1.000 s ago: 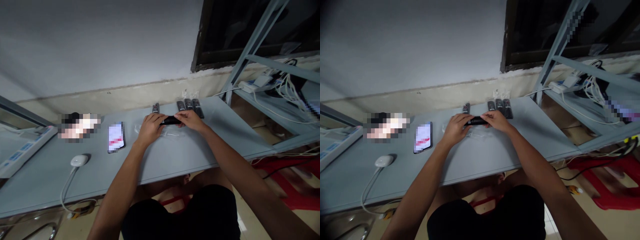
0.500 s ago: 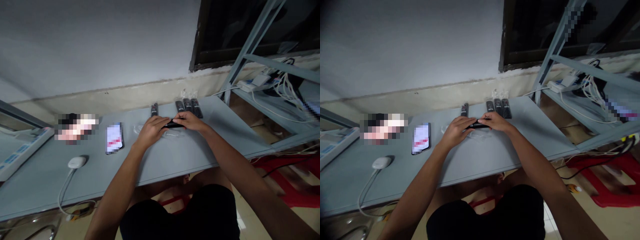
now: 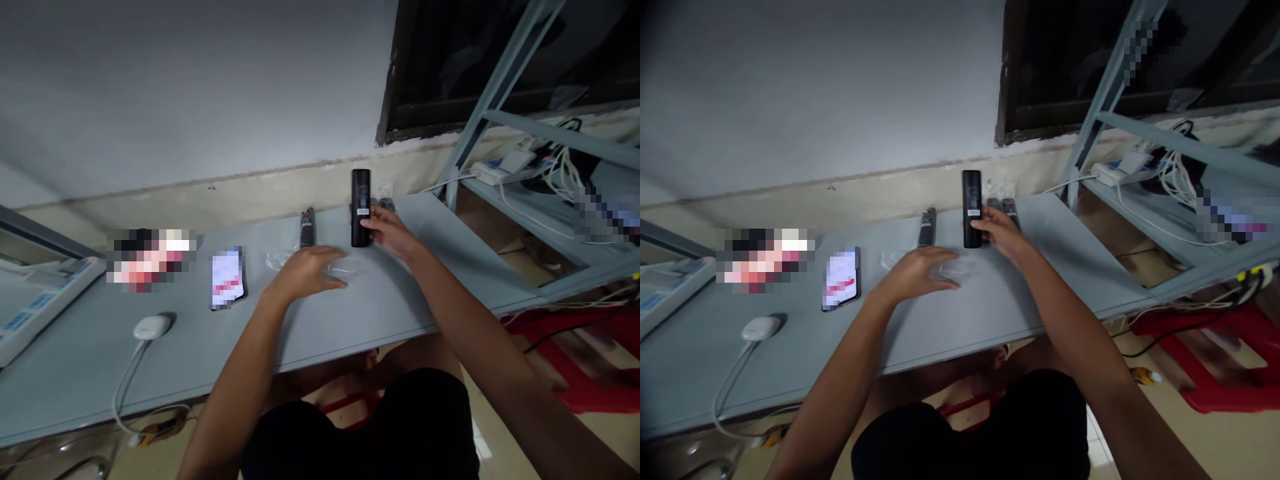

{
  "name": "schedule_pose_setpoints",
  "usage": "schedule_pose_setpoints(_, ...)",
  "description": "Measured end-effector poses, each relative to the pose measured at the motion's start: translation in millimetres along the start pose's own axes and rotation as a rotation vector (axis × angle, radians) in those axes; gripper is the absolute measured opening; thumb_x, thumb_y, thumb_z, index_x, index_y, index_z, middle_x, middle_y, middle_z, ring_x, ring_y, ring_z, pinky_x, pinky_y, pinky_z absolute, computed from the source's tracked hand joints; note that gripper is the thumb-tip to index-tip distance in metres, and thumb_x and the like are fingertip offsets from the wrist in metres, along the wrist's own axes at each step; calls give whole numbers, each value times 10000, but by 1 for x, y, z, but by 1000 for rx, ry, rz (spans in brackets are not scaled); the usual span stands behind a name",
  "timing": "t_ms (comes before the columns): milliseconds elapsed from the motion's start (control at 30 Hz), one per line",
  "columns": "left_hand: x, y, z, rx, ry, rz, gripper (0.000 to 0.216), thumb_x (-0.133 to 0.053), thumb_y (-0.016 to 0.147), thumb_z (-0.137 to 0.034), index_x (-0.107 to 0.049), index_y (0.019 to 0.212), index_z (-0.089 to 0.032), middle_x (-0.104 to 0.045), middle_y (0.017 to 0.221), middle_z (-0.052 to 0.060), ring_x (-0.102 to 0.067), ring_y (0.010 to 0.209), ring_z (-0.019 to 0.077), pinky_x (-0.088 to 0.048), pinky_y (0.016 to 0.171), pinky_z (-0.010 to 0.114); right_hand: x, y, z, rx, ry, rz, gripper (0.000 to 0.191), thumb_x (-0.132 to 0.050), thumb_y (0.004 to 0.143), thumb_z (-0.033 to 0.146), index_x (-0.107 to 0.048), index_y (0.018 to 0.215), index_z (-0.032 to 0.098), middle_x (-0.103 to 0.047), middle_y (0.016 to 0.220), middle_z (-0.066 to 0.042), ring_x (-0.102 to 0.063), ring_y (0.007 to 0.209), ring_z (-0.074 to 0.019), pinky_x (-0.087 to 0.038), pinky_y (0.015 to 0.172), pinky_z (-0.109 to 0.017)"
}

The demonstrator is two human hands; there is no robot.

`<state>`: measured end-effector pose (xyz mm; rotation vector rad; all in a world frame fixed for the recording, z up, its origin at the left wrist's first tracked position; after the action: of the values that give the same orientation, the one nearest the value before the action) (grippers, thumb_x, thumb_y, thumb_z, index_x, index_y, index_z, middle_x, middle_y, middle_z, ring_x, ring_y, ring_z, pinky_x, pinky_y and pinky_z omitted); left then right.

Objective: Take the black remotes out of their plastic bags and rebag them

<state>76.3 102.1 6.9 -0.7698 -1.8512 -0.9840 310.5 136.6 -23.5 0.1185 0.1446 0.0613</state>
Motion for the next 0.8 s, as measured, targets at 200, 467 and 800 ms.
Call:
schedule_pose_setpoints(200,0,-9,26,194,72,12,364,-664,992,-444,-706,1335,-330,-774,1273,22,-765,1026,255,-602,880,395,4,0,6,48,-61,9,602,-835,742,482,-536,1228,293,-794,1101,-59,-748,1026,-258,-569,699,-322)
schedule_pose_setpoints(467,2,-7,25,258,-33,-12,476,-704,944,-455,-676,1385,-278,-779,1251,44,-759,1010,252,-586,900,389,-2,5,-10,162,-171,-5,1307,-924,691,533,-98,1687,350,-714,1287,-99,-719,1114,-278,-620,956,-460)
schedule_pose_setpoints(800,0,1,9,516,115,-166,476,-713,945,-467,-667,1358,-235,-744,1274,113,-734,1042,323,-551,820,393,-27,-1,-18,227,-207,-199,1467,-895,768,551,274,1647,430,-377,1681,-134,-711,1066,-249,-658,941,-439)
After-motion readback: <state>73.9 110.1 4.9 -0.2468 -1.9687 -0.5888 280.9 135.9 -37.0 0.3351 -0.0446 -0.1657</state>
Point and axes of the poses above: each hand's wrist, its own y-axis towards the middle knuckle, its own x-axis out of the back of the hand, z = x × y, the point moved 4 cm from there along y, towards the middle knuckle
